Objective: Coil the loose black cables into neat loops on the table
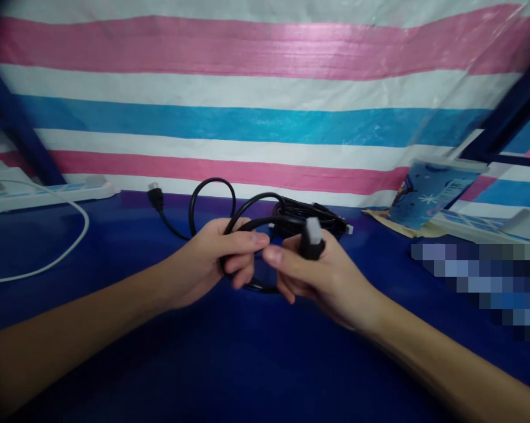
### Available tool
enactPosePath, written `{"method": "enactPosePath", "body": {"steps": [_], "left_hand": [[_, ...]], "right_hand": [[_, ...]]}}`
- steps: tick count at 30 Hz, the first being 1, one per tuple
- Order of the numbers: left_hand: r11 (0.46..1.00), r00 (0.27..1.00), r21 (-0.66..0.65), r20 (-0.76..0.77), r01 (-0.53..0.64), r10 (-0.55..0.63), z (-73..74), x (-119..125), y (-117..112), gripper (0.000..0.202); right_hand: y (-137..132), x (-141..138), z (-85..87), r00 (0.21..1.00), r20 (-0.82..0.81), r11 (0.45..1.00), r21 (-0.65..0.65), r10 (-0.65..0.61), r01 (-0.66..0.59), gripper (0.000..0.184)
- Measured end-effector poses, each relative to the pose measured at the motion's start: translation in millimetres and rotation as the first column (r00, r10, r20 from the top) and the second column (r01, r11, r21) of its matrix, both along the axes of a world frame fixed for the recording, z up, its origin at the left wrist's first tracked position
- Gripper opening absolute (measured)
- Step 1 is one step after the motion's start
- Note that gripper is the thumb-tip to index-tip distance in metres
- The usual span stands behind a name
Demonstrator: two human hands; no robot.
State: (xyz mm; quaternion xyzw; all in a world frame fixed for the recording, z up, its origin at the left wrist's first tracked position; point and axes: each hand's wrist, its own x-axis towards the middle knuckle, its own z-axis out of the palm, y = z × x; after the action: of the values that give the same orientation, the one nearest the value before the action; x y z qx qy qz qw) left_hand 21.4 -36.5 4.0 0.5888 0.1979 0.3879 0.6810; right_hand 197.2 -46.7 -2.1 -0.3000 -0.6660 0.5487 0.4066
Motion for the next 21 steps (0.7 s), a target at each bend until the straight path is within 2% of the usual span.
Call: {"method": "enactPosePath", "body": {"steps": [3, 7, 10, 13, 15, 18, 21], "left_hand": [[0.989, 0.985, -0.085, -0.11, 0.122, -0.131, 1.2, -4, -2, 0.048], [0.959, 0.951, -0.177, -0.176, 0.222, -0.253, 9.5, -5, -4, 0.055], [0.984, 0.945, -0.105, -0.282, 0.143, -0.167, 15.9, -2, -6, 0.054], [0.997, 0.93, 0.073, -0.368, 0.02, 0.009, 20.2, 1, -10, 0.042], [0.993, 0.931, 0.121, -0.361, -0.009, 0.052, 21.6, 3, -14, 0.034], [0.997, 0.944, 0.074, -0.331, 0.019, 0.007, 21.0, 3, -17, 0.034], [0.999, 0.963, -0.023, -0.269, 0.024, -0.03, 17.7, 4, -13, 0.028]], "right_hand": [[4, 0, -4.5, 0.988, 0.147, 0.998, -0.045, 0.052, -0.046, 0.03], [3, -2, 5.1, 0.973, 0.146, 0.973, -0.171, 0.18, -0.155, 0.017], [-1, -4, 16.6, 0.97, 0.205, 0.984, -0.147, 0.129, -0.099, 0.015], [-7, -5, 25.0, 0.933, 0.359, 1.0, 0.016, -0.01, 0.004, 0.024], [-10, -6, 27.4, 0.907, 0.405, 0.986, 0.154, -0.118, 0.059, 0.034], [-12, -6, 26.6, 0.898, 0.395, 0.958, 0.273, -0.196, 0.088, 0.045], [-9, -5, 22.1, 0.917, 0.375, 0.986, 0.143, -0.138, 0.09, 0.05]]}}
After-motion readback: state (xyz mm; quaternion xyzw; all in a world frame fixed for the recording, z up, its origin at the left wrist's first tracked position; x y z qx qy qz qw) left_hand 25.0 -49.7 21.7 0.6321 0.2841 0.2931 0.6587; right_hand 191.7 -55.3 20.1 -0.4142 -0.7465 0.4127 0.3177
